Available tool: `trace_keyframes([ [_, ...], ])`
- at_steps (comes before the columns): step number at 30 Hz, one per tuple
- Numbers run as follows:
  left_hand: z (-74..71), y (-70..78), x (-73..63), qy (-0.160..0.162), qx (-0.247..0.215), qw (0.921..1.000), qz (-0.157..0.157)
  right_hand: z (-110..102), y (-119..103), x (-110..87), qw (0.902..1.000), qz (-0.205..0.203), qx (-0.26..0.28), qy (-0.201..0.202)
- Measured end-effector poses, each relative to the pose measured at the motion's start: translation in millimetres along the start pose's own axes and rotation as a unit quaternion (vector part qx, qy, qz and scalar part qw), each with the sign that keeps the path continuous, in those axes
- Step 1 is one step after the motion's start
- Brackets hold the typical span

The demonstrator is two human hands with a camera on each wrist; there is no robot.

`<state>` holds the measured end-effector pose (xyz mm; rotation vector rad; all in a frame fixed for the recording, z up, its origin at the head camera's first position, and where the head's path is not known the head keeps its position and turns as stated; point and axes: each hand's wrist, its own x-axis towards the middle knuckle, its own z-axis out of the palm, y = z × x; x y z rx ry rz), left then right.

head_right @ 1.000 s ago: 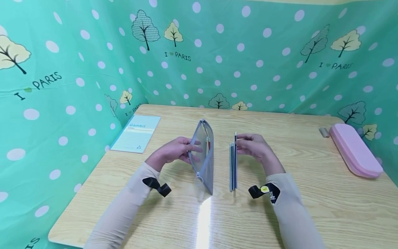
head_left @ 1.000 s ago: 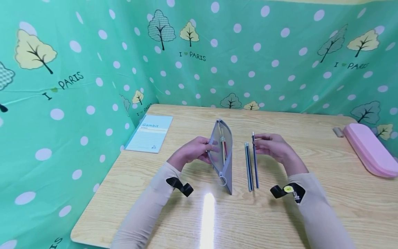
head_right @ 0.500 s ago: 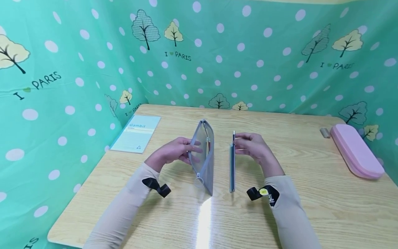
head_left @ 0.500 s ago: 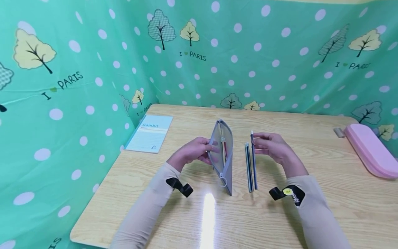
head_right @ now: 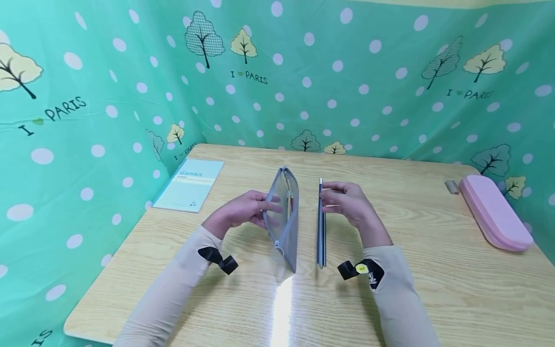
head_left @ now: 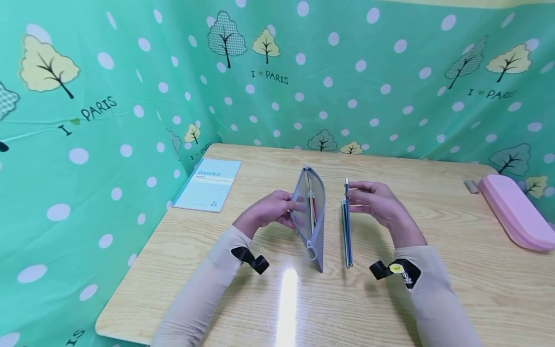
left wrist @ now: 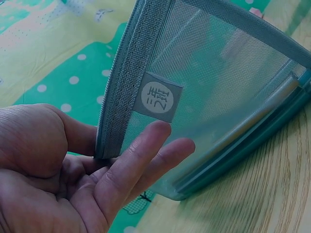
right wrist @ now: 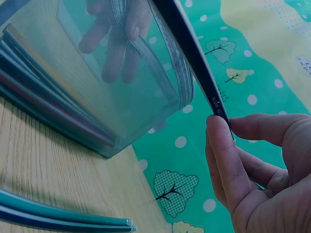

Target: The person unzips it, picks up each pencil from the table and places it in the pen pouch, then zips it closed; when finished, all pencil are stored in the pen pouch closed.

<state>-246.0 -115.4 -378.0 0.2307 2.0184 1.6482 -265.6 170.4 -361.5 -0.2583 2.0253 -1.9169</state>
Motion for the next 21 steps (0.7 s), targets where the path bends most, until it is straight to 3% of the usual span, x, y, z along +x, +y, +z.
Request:
trace_keyframes([
  [21,2.0,0.9,-1.1,-0.002,-0.001,1.0,-0.001,36.9,-25.3,-0.8,0.9998,-0.013,0.01,0.008],
])
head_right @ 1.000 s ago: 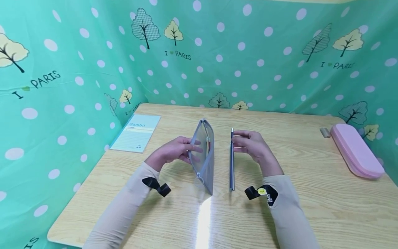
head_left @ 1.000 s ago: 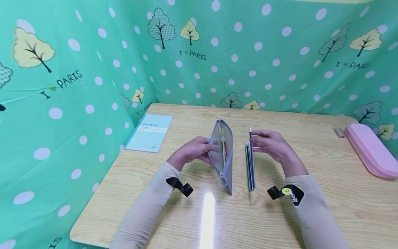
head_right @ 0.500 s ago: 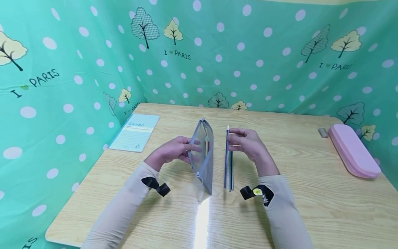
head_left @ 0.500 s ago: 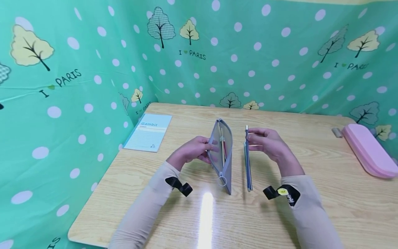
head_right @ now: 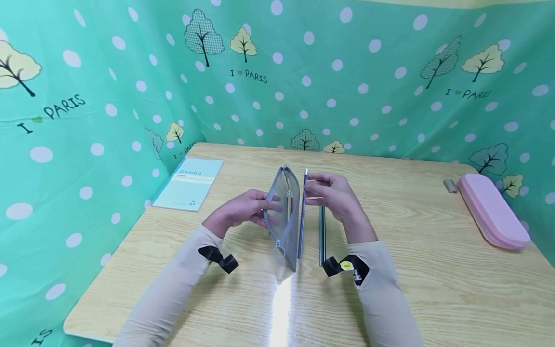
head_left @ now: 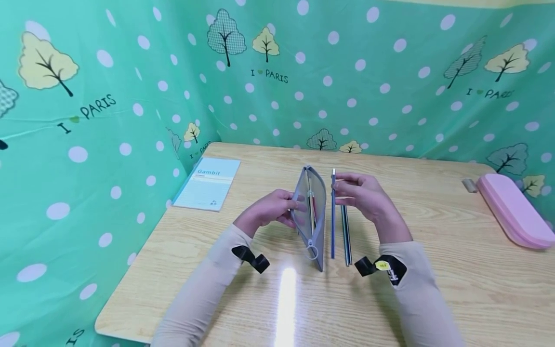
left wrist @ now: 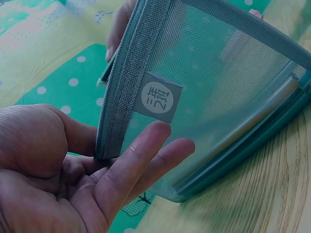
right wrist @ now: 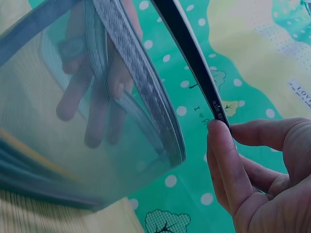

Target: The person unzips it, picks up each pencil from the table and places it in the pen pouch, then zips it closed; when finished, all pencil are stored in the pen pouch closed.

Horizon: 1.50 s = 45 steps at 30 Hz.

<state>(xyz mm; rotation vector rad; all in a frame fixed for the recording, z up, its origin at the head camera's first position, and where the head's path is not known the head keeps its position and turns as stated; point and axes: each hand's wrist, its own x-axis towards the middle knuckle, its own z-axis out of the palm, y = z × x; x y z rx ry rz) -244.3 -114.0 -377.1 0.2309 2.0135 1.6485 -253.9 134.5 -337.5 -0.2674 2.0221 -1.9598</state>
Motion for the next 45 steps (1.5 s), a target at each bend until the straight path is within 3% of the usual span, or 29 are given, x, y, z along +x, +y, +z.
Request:
trace_keyframes([
  [15,-2.0,0.4,0.5,-0.001,0.006,1.0,-0.006,24.0,-5.3,18.7,0.9988,-0.012,0.035,0.033],
  [34,1.9,-1.7,1.7,-0.004,0.003,1.0,-0.002,19.8,-5.7,21.2,0.9946,-0.037,0.065,0.072],
  [45,0.1,-1.0,3.0,0.003,0.004,1.0,-0.007,30.7,-3.5,25.6,0.9964,-0.042,-0.009,0.073],
])
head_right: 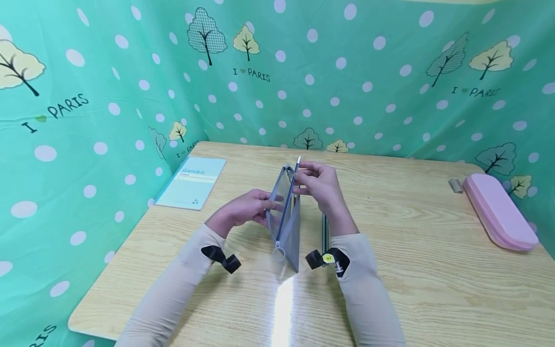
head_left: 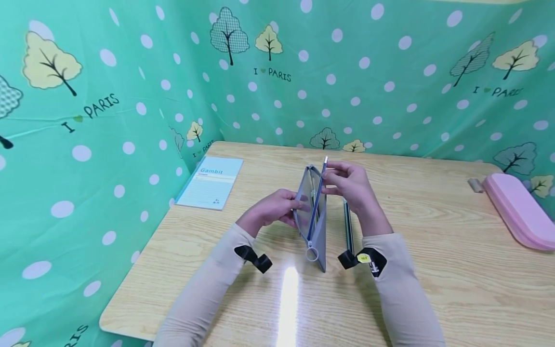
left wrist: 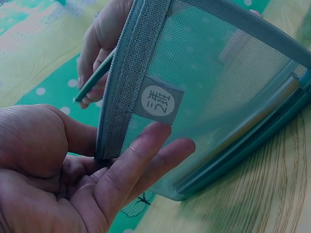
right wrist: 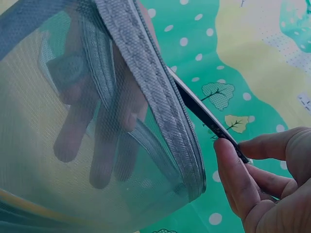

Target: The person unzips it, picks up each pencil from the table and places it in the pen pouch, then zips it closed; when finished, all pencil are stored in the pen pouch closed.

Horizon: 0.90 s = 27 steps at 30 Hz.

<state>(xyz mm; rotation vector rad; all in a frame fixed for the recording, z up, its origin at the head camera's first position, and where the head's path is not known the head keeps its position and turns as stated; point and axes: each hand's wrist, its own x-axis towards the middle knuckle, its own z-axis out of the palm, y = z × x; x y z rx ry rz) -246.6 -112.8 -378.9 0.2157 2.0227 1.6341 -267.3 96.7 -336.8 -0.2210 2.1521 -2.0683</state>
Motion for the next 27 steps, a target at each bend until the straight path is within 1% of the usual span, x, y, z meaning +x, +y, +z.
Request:
trace_keyframes([
  [5,0.6,0.1,0.2,-0.001,0.001,1.0,-0.002,-0.9,-0.6,-1.2,0.9999,0.004,-0.008,0.011],
  [8,0.8,-0.6,0.2,-0.001,0.002,1.0,-0.001,-0.8,-1.6,-2.4,0.9998,0.005,-0.019,0.011],
  [12,0.9,-0.7,0.1,-0.002,0.0,1.0,0.001,1.6,-1.4,-3.0,0.9988,-0.002,-0.049,-0.002],
  [18,1.1,0.7,-0.4,-0.009,0.002,0.9999,0.004,3.6,-1.1,-5.2,0.995,-0.014,-0.098,-0.003],
  [27,1.3,2.1,-0.9,-0.012,0.001,0.9999,0.003,4.2,-2.4,-9.7,0.9906,-0.022,-0.134,-0.009],
])
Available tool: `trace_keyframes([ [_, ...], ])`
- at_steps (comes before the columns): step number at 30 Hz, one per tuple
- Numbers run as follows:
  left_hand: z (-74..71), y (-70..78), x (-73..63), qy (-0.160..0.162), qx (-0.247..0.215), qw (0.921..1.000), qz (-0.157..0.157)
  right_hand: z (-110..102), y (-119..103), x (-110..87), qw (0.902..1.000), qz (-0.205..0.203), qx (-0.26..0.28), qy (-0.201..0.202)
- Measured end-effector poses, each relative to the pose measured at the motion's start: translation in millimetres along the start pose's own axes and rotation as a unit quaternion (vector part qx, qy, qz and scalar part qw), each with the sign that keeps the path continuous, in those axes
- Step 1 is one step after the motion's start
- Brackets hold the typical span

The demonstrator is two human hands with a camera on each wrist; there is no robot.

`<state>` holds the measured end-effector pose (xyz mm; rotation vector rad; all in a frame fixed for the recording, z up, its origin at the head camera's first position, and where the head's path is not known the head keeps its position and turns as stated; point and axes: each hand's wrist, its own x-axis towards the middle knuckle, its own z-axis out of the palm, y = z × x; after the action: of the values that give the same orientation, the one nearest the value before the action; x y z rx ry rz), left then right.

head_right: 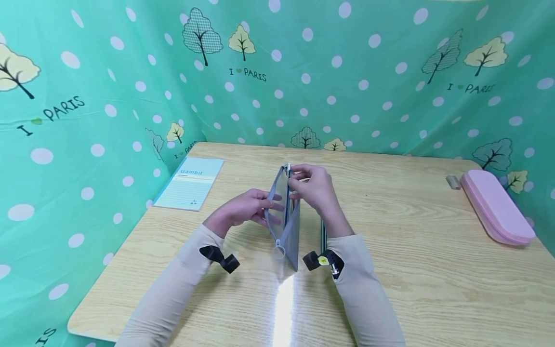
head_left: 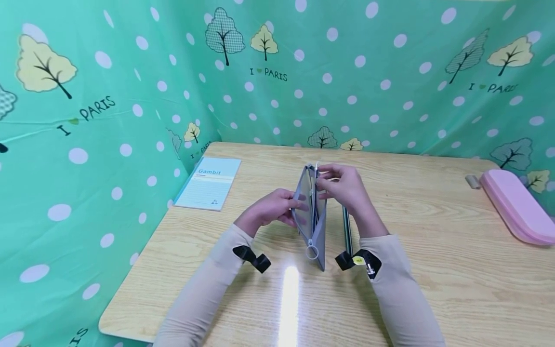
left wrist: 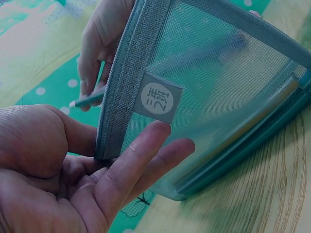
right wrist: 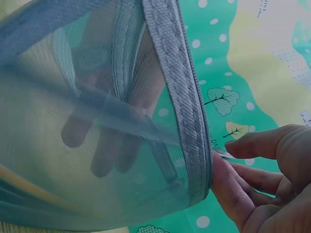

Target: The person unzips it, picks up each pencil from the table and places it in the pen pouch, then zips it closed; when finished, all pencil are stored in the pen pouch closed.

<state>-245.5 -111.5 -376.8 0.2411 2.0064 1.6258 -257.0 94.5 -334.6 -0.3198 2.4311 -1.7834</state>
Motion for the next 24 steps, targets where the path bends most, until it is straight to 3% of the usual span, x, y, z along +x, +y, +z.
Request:
trace_keyframes([
  [7,0.8,-0.2,1.3,0.003,-0.005,1.0,0.001,-12.1,-3.3,-3.0,0.9999,0.001,-0.005,0.013],
  [13,1.3,-1.4,3.4,0.004,-0.011,0.9999,0.002,-36.0,0.0,-4.4,0.9998,0.017,-0.006,0.011],
  [24,1.0,-2.6,1.9,0.008,-0.002,0.9999,0.009,-67.8,15.2,-6.8,0.9944,0.081,-0.027,-0.063],
])
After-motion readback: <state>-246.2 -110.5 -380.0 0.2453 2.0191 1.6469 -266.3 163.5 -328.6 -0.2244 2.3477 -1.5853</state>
